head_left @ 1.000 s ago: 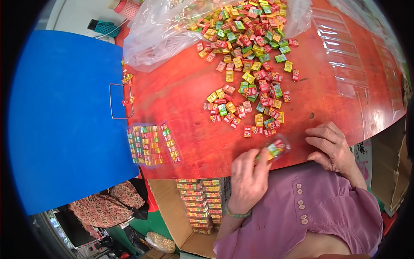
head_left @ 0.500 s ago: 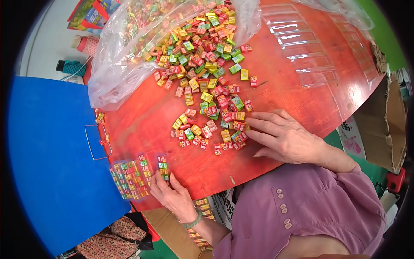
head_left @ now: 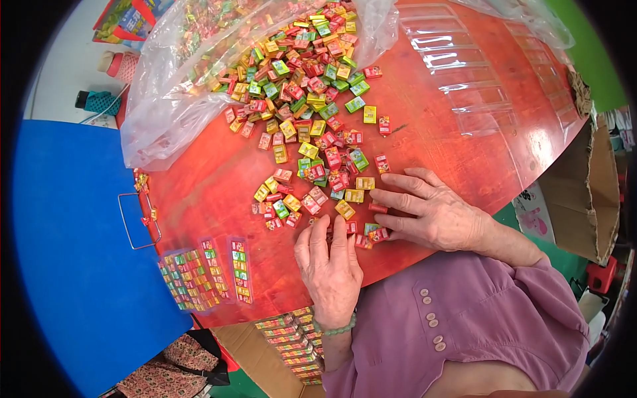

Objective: Sorting small wrapped items and arranging them into plastic blister trays for packaging.

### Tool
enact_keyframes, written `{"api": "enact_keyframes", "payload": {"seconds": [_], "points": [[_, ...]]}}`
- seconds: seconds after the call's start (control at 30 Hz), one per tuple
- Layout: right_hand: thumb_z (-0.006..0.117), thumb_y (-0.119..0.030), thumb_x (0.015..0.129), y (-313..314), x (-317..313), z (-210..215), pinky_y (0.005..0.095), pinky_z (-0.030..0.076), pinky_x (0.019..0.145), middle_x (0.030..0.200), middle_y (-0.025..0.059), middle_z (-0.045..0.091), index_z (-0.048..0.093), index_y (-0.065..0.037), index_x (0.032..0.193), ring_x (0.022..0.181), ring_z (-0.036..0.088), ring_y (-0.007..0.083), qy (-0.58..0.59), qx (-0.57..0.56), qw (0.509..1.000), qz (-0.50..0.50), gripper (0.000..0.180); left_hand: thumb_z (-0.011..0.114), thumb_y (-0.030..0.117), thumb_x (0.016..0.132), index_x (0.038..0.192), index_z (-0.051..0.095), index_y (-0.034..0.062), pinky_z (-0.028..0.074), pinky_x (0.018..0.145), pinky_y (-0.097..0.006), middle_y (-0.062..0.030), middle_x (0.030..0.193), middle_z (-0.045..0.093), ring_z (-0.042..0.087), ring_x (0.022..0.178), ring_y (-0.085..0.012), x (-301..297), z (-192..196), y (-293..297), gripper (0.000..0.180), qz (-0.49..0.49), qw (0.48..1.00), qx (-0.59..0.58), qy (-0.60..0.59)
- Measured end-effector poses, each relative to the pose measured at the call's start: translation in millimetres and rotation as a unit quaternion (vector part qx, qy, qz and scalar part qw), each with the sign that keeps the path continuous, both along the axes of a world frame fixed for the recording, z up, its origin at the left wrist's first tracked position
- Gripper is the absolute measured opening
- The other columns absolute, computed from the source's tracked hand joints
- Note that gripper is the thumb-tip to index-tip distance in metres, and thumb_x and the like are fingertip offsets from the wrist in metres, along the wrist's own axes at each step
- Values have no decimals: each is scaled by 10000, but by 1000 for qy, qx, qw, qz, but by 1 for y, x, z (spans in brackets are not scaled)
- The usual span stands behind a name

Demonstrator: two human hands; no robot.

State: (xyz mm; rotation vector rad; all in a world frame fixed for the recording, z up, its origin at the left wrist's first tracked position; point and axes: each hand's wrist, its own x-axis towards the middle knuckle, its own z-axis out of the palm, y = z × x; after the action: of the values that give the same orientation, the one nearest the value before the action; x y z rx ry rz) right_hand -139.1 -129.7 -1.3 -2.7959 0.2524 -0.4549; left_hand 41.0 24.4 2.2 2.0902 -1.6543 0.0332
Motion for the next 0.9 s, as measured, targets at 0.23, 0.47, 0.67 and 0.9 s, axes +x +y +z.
{"api": "enact_keyframes", "payload": {"seconds": [0.23, 0.47, 0.67, 0.9], "points": [[867, -279, 765, 0, -4, 4, 487, 481, 1039, 1344, 127, 627, 724, -71, 1166, 1287, 587, 320, -42, 55, 998, -11, 474, 790, 49, 848, 1226, 714, 2, 521, 878, -456, -134, 1203, 643, 583, 1056, -338, -11, -5, 2, 388, -2, 999, -23, 37], [833, -232, 808, 1, 4, 7, 416, 470, 809, 1039, 70, 609, 710, -63, 1151, 930, 592, 237, -29, 74, 996, 30, 402, 805, 110, 879, 1228, 703, -1, 543, 779, -428, -129, 1174, 637, 598, 970, -321, -12, -6, 8, 380, 20, 999, -19, 31], [707, -160, 856, 6, 6, 3, 386, 479, 787, 1013, 82, 611, 674, -61, 1087, 918, 606, 243, -38, 107, 993, -10, 254, 794, 97, 885, 1140, 694, -9, 537, 741, -433, -131, 1118, 632, 610, 909, -318, -13, -1, 1, 294, 11, 999, -13, 50], [778, -103, 829, 0, -2, 6, 386, 511, 762, 1068, 75, 656, 681, -39, 1208, 881, 624, 247, -50, 128, 989, -48, 396, 775, 74, 891, 1083, 685, -13, 526, 757, -443, -138, 1086, 629, 612, 894, -325, -8, 2, 5, 229, -8, 996, -5, 83]]}}
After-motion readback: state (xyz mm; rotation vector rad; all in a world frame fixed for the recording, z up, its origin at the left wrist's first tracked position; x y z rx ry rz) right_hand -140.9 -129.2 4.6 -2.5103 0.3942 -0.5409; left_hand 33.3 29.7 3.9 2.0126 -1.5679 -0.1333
